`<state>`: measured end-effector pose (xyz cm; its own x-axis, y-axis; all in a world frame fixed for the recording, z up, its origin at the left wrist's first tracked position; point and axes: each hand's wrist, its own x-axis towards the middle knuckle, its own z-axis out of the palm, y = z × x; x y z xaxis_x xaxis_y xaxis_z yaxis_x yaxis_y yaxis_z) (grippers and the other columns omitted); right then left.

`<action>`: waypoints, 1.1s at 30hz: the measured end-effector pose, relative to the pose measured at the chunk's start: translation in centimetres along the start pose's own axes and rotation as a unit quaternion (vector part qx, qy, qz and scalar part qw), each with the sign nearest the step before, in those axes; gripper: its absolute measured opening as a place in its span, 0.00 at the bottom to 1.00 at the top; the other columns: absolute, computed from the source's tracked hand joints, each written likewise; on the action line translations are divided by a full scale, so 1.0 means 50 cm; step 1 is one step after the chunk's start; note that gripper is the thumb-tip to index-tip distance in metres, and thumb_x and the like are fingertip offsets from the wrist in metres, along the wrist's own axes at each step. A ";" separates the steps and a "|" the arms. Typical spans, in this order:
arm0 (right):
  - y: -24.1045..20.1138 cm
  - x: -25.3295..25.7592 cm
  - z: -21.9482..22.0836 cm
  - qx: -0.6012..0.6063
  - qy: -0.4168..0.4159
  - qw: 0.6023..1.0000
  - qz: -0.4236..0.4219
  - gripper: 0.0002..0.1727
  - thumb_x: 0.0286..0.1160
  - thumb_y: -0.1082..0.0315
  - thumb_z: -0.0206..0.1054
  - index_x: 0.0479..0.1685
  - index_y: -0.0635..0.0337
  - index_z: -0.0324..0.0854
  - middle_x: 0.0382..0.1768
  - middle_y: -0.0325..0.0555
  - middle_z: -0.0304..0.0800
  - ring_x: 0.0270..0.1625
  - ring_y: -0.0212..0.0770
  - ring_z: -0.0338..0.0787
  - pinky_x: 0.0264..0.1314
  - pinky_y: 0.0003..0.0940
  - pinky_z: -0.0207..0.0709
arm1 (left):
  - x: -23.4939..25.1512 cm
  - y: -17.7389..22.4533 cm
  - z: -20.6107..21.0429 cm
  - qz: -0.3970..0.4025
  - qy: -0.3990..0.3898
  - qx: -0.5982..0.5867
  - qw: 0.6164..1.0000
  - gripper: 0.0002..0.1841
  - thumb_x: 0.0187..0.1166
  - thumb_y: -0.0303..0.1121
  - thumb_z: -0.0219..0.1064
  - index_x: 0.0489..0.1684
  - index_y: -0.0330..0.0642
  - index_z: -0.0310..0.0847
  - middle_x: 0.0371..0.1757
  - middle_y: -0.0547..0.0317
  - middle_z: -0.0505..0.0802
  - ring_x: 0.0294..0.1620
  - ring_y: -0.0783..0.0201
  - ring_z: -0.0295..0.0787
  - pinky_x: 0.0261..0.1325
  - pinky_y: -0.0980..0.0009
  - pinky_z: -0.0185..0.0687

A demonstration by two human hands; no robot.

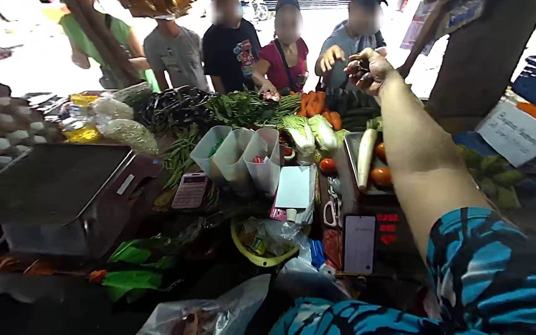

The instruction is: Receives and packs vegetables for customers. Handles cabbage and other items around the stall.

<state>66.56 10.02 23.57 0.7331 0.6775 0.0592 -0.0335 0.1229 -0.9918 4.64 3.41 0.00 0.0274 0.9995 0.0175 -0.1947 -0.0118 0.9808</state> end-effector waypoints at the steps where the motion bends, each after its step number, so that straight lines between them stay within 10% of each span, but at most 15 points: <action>1: -0.023 -0.037 -0.025 -0.121 -0.024 0.992 0.003 0.17 0.89 0.53 0.50 0.52 0.49 0.83 0.32 0.34 0.90 0.26 0.28 0.84 0.26 0.23 0.75 | 0.009 -0.007 -0.005 0.010 -0.022 -0.011 1.000 0.11 0.82 0.17 0.61 0.49 0.46 0.77 0.40 0.71 0.97 0.44 0.73 0.96 0.52 0.72 0.93; 9: -0.043 -0.396 -0.242 -0.621 0.071 0.780 0.018 0.19 0.82 0.56 0.67 0.55 0.63 0.88 0.47 0.69 0.89 0.49 0.70 0.88 0.52 0.77 0.75 | 0.042 0.020 0.010 -0.039 -0.008 0.034 0.999 0.12 0.94 0.33 0.44 0.42 0.52 0.73 0.23 0.89 0.82 0.21 0.90 0.79 0.29 0.87 0.80; 14: 0.078 -0.484 -0.343 -0.693 0.115 0.708 0.074 0.17 0.79 0.62 0.71 0.60 0.62 0.89 0.58 0.73 0.87 0.66 0.76 0.83 0.63 0.82 0.68 | 0.050 0.031 0.015 -0.045 -0.018 0.069 0.996 0.16 0.95 0.38 0.44 0.37 0.52 0.76 0.21 0.87 0.81 0.22 0.90 0.78 0.30 0.88 0.79; 25: 0.175 -0.455 -0.317 -0.670 0.072 0.736 -0.062 0.25 0.78 0.61 0.69 0.72 0.63 0.80 0.70 0.71 0.79 0.73 0.72 0.78 0.73 0.72 0.68 | 0.002 0.026 0.074 -0.124 -0.125 -0.029 0.984 0.16 0.94 0.30 0.42 0.49 0.45 0.79 0.33 0.75 0.90 0.34 0.80 0.89 0.40 0.79 0.89; 33: 0.142 -0.613 -0.215 -0.554 0.136 0.789 -0.229 0.29 0.80 0.60 0.58 0.79 0.65 0.72 0.81 0.65 0.70 0.85 0.62 0.68 0.84 0.64 0.59 | -0.096 0.042 0.179 -0.254 -0.224 -0.131 0.932 0.19 0.96 0.32 0.30 0.73 0.36 0.62 0.62 0.47 0.92 0.57 0.48 0.95 0.56 0.49 0.94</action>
<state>51.16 -17.69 13.48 0.6189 0.5472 0.5635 0.7815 -0.5014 -0.3713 12.89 -1.70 3.71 0.5759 0.7604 -0.3001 -0.2761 0.5265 0.8041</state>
